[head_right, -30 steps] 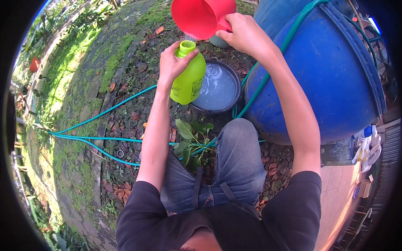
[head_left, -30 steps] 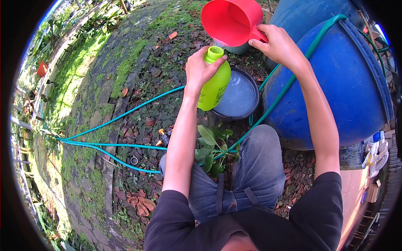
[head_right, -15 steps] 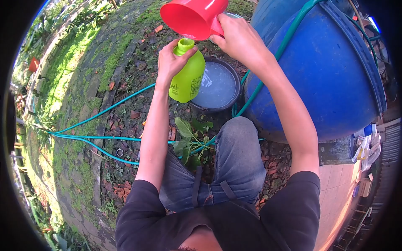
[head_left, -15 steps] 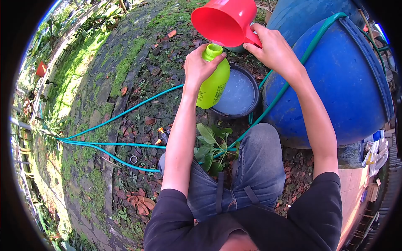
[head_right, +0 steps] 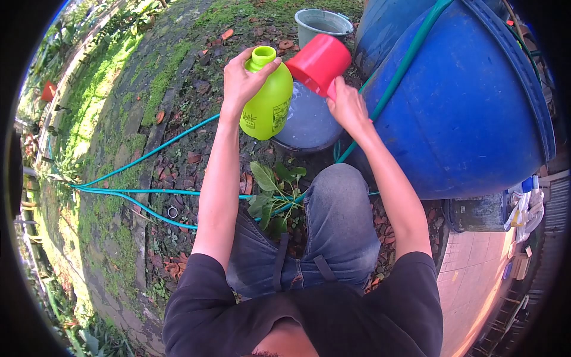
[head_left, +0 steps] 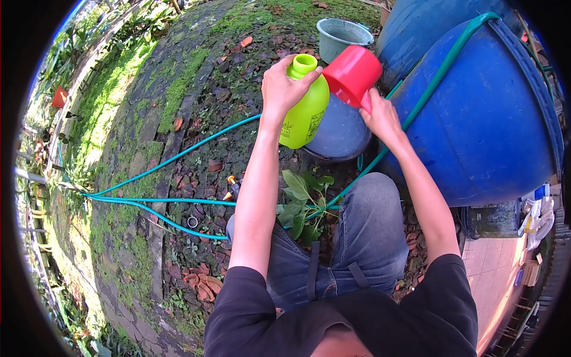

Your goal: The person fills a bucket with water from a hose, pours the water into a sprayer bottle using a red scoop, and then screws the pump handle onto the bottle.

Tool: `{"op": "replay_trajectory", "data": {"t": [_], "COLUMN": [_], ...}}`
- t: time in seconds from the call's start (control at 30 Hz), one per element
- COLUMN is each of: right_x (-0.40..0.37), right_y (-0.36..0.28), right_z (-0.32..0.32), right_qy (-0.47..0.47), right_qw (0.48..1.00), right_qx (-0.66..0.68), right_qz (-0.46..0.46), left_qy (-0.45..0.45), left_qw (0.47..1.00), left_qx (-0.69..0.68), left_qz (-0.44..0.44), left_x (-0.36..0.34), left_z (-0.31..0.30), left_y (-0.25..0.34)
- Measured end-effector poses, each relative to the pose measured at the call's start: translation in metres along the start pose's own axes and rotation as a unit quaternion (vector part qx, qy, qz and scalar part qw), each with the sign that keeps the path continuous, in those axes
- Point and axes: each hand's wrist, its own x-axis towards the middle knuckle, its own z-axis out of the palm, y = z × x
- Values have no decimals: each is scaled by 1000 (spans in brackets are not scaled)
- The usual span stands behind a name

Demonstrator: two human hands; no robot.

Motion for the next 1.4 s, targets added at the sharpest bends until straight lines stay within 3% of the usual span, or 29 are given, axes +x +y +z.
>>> {"op": "replay_trajectory", "data": {"t": [0.2,0.3,0.33,0.43,0.53,0.67,0.77,0.93,1.17,1.4], "right_x": [-20,-27,-30,-16,-14,-8,-5,14,48,72], "right_y": [15,17,20,15,31,41,34,18,-28,-58], "right_z": [56,58,61,48,56,38,13,-40,-127,-146], "right_qy": [-140,-245,-223,-389,-352,-337,-305,-281,-233,-214], "right_qw": [980,961,966,915,898,830,780,762,826,903], "right_qx": [-140,-127,-120,-8,167,322,428,495,469,342], "right_qz": [18,-2,-51,110,202,306,339,308,211,149], "left_qy": [-1,3,3,5,5,11,5,4,0,-1], "left_qw": [1000,1000,1000,1000,1000,1000,1000,1000,1000,1000], "left_qx": [-2,-8,-6,-8,-12,-6,-15,-7,-12,1], "left_qz": [-1,3,1,1,1,2,-1,-4,-9,-11], "left_x": [0,-1,-2,-1,-1,-1,-1,-2,-2,-1], "left_z": [0,-1,-2,-3,-3,-3,-3,-3,-3,-2], "left_y": [-1,0,2,1,-1,-1,-3,2,4,4]}}
